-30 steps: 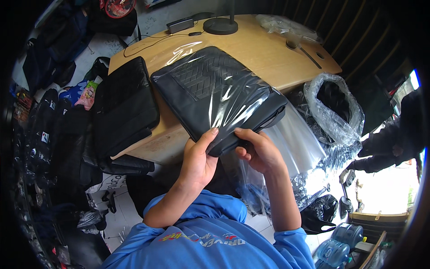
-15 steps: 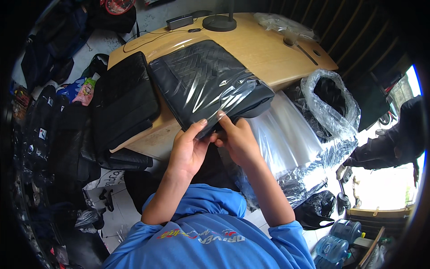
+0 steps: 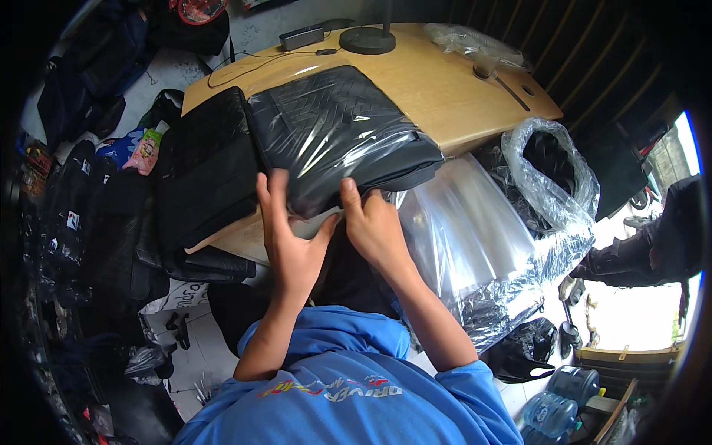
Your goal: The person places black laptop sleeves into plastic bags by hand and then stacks them on a table or in a larger bag.
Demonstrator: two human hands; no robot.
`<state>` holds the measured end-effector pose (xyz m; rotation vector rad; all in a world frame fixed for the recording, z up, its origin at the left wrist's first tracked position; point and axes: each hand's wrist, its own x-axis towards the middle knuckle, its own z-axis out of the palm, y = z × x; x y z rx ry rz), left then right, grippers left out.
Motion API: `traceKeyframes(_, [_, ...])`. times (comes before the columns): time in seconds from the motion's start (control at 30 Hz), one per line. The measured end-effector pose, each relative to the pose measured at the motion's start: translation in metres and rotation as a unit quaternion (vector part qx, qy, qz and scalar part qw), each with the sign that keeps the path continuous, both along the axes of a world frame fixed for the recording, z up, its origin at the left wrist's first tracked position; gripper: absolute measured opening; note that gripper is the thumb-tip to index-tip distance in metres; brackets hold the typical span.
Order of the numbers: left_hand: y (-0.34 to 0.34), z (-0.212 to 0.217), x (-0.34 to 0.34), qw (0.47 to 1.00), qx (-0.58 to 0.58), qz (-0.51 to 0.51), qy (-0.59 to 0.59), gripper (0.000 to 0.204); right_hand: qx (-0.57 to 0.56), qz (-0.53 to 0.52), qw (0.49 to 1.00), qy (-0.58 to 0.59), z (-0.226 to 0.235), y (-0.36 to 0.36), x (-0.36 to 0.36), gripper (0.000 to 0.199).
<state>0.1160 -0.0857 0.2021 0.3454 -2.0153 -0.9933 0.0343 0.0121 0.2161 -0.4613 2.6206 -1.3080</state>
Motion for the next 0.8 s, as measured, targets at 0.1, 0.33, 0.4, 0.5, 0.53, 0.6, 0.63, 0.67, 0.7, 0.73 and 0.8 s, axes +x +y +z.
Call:
traceKeyframes(0.1, [-0.014, 0.003, -0.007, 0.993, -0.114, 0.014, 0.02, 0.031, -0.015, 0.052, 0.998, 0.036, 0.003, -0.006, 0.001, 0.064])
traceKeyframes(0.33, [-0.051, 0.023, -0.014, 0.973, -0.205, 0.102, 0.03, 0.019, 0.082, 0.156, 0.958, 0.228, -0.012, 0.017, -0.023, 0.043])
traceKeyframes(0.4, [-0.058, 0.022, -0.017, 0.959, -0.252, 0.123, 0.049, 0.017, 0.164, 0.128, 0.914, 0.348, -0.025, 0.033, -0.035, 0.034])
traceKeyframes(0.5, [-0.053, 0.032, -0.013, 0.979, -0.181, 0.094, 0.014, 0.015, 0.079, 0.086, 0.891, 0.439, -0.041, 0.043, -0.058, 0.014])
traceKeyframes(0.53, [-0.052, 0.032, -0.015, 0.977, -0.19, 0.091, 0.039, 0.013, 0.04, 0.068, 0.865, 0.495, -0.04, 0.045, -0.063, 0.013])
traceKeyframes(0.6, [-0.052, 0.034, -0.015, 0.973, -0.201, 0.088, 0.064, 0.012, 0.06, 0.077, 0.839, 0.536, -0.031, 0.05, -0.068, 0.008])
traceKeyframes(0.63, [-0.051, 0.035, -0.012, 0.975, -0.186, 0.087, 0.081, 0.011, 0.051, 0.079, 0.82, 0.564, -0.03, 0.053, -0.07, 0.009])
traceKeyframes(0.67, [-0.05, 0.035, -0.012, 0.977, -0.17, 0.085, 0.1, 0.01, 0.043, 0.08, 0.8, 0.593, -0.029, 0.057, -0.073, 0.01])
traceKeyframes(0.7, [-0.052, 0.036, -0.011, 0.976, -0.171, 0.085, 0.101, 0.01, 0.036, 0.093, 0.789, 0.607, -0.029, 0.063, -0.076, 0.013])
traceKeyframes(0.73, [-0.054, 0.037, -0.011, 0.971, -0.185, 0.097, 0.114, 0.01, 0.036, 0.093, 0.788, 0.607, -0.027, 0.066, -0.077, 0.013])
traceKeyframes(0.8, [-0.055, 0.038, -0.009, 0.974, -0.168, 0.103, 0.114, 0.01, -0.001, 0.112, 0.759, 0.641, -0.02, 0.074, -0.075, 0.016])
